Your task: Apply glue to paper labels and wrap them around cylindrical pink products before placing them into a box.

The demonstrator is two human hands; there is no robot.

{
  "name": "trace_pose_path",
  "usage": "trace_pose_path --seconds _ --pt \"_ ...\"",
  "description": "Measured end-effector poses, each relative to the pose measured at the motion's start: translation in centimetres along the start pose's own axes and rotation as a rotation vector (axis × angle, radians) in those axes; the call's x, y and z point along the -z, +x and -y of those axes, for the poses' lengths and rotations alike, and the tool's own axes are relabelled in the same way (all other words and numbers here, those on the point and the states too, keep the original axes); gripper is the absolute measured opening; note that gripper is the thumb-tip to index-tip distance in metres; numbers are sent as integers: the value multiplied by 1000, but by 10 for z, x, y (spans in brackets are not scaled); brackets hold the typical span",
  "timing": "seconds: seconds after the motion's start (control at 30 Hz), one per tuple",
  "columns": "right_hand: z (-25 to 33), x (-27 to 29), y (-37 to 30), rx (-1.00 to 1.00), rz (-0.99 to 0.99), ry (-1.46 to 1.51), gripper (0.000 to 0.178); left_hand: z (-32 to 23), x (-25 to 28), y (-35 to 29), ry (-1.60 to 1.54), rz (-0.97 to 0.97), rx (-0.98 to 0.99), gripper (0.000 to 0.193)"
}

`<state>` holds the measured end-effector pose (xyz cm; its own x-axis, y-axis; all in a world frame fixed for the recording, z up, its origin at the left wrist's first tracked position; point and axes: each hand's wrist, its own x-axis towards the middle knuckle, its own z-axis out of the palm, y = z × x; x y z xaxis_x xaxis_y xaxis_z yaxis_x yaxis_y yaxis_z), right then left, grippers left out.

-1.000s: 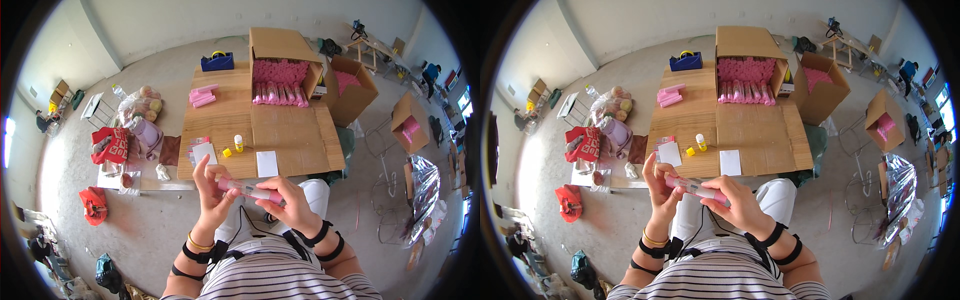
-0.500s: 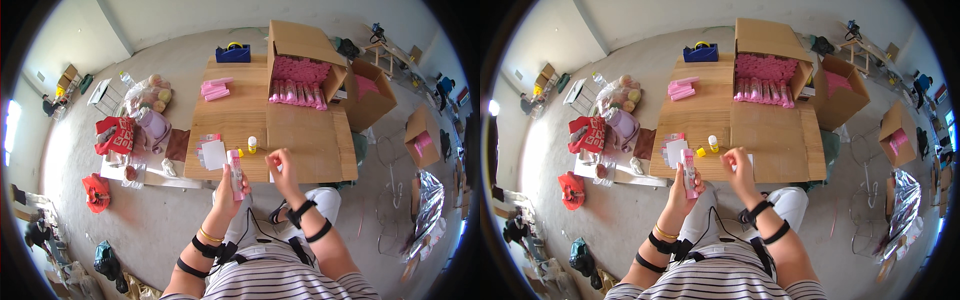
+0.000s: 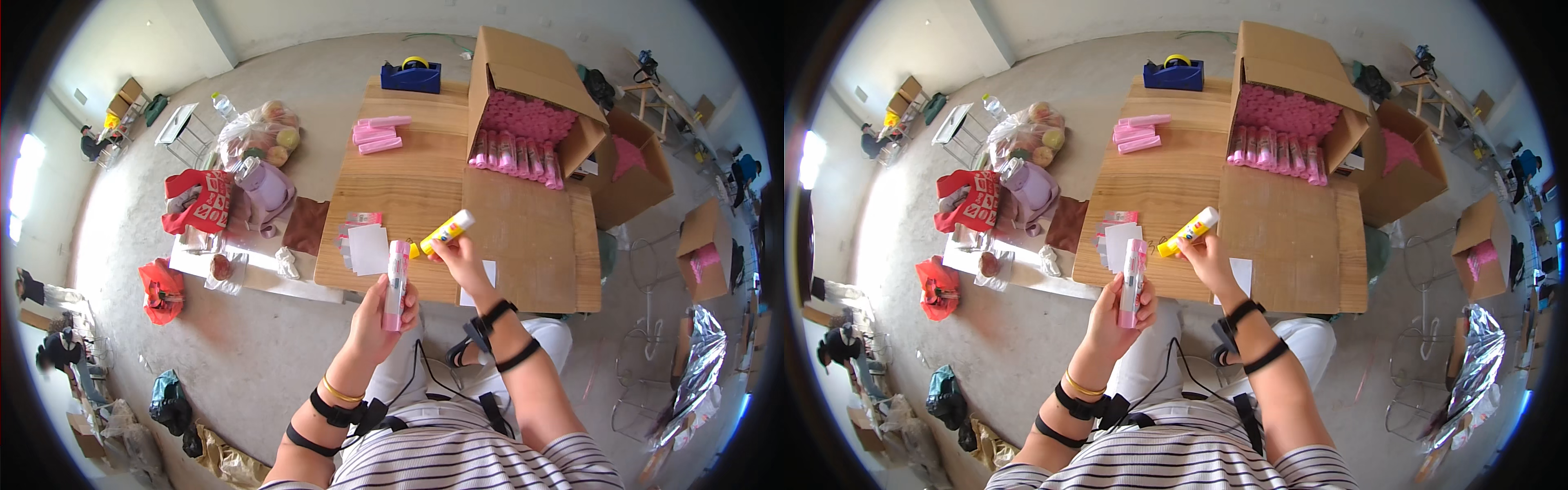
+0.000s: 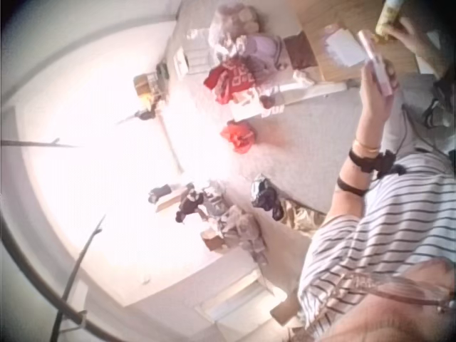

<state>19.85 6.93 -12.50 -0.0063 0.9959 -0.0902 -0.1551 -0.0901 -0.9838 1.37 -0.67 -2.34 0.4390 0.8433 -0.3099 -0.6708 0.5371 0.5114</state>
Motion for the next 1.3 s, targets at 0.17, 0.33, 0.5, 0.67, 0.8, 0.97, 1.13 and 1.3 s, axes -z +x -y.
trace_pose_path --seconds 0.17,0.33,0.5,0.67,0.8,0.97,1.13,1.3 --pt "112 -24 -97 441 169 -244 28 4 -17 -3 64 -130 42 36" --pt "133 -29 -115 656 163 -591 36 7 -22 -11 171 1 -11 24" --pt "148 -15 -108 735 -43 -559 33 8 -33 -33 301 89 -50 23" --pt "167 -13 -135 769 54 -398 33 6 -46 -48 105 210 71 29" --pt "185 -15 -145 808 43 -694 34 8 -54 -55 125 213 80 34" --pt "200 -3 -147 684 -92 -380 30 7 -57 -59 115 318 97 40" --pt "195 -16 -152 856 45 -681 34 8 -58 -59 107 301 130 42" --pt "200 -9 -146 666 -70 -274 25 4 -58 -56 108 255 86 46"
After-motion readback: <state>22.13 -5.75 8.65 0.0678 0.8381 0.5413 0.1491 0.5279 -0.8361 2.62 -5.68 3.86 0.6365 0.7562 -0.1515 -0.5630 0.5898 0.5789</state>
